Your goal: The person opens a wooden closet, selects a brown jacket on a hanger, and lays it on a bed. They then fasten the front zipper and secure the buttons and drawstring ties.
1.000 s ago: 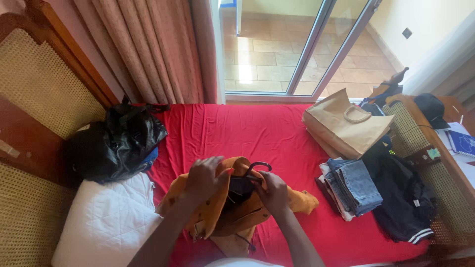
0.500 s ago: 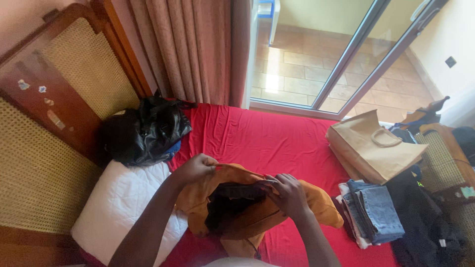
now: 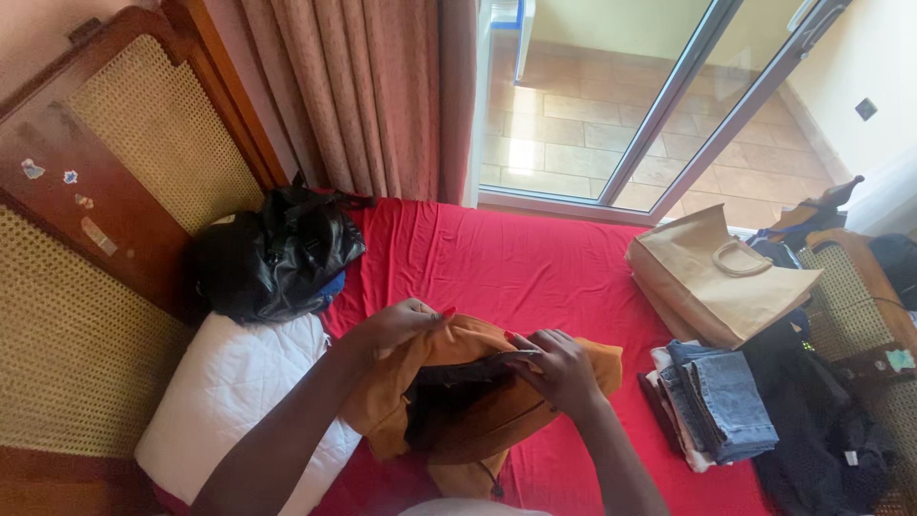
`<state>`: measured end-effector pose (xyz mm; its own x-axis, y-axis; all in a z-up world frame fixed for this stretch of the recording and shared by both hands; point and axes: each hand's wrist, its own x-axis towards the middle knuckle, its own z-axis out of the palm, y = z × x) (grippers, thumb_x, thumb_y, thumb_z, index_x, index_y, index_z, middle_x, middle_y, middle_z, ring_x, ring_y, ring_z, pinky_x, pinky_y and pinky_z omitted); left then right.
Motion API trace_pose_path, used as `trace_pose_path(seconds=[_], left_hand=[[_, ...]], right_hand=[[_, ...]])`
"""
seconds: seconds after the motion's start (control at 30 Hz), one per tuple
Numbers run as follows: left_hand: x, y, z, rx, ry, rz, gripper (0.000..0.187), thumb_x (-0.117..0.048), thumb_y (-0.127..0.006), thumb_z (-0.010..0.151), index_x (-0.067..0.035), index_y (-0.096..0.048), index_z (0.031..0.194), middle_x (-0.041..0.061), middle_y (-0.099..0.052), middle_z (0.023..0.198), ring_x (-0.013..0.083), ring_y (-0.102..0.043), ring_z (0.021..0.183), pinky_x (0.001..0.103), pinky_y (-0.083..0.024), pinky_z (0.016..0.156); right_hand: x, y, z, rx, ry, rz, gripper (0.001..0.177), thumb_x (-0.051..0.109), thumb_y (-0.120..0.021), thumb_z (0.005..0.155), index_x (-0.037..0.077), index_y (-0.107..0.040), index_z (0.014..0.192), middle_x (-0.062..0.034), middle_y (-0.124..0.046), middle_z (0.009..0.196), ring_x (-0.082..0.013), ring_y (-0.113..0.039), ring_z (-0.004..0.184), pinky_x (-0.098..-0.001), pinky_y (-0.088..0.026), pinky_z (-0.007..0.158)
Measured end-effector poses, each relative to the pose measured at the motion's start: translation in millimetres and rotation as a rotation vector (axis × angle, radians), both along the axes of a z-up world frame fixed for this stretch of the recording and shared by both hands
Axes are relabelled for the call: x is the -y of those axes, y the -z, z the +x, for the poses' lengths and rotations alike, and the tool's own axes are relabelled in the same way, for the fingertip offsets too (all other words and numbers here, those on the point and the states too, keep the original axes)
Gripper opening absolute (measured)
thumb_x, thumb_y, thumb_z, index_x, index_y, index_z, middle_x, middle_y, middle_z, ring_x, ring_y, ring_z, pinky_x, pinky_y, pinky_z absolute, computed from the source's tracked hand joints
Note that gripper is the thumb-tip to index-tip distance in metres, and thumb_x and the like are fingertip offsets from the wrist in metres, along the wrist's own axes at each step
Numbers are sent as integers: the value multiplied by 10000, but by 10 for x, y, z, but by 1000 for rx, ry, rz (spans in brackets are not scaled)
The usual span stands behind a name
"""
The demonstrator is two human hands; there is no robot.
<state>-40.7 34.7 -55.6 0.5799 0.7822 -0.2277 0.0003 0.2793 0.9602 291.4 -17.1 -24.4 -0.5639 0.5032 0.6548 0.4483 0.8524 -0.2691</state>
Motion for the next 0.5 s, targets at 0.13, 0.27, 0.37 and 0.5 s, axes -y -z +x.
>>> trace_pose_path(seconds=[0.13, 0.27, 0.37, 0.5], left_hand=[[26, -93, 99, 34, -40, -58, 313, -308, -718, 933, -5, -781, 982, 2, -753, 853, 61, -665, 763, 228, -529, 703], [227, -216, 390, -333, -301, 326, 305, -277, -703, 957, 2, -784, 1050, 52, -754, 850, 133, -659, 761, 300, -535, 660], [586, -413, 663, -961, -491, 723, 324, -297, -572, 1013, -86, -741, 1192, 180, -743, 892, 357, -733, 857, 454, -562, 748], [1082, -635, 900, -869, -578, 778, 406, -284, -513, 1024, -20, -607, 1318, 219, -713, 1056, 434, -700, 941, 531, -539, 800]], right_hand=[[-26, -32, 71, -53, 65, -17, 395, 234, -827, 793, 131, -693, 1150, -64, -661, 860, -279, -651, 772, -422, -517, 684], [-23, -63, 63, -101, 150, -37, 421, 219, -831, 766, 118, -701, 1154, -87, -692, 904, -308, -678, 809, -437, -521, 709], [5, -76, 39, -218, 194, -31, 410, 170, -831, 768, 93, -697, 1148, -108, -714, 947, -315, -691, 831, -425, -532, 712], [-66, -94, 47, -304, 286, -54, 422, 104, -834, 731, 69, -696, 1128, -119, -698, 898, -318, -687, 811, -421, -529, 693]])
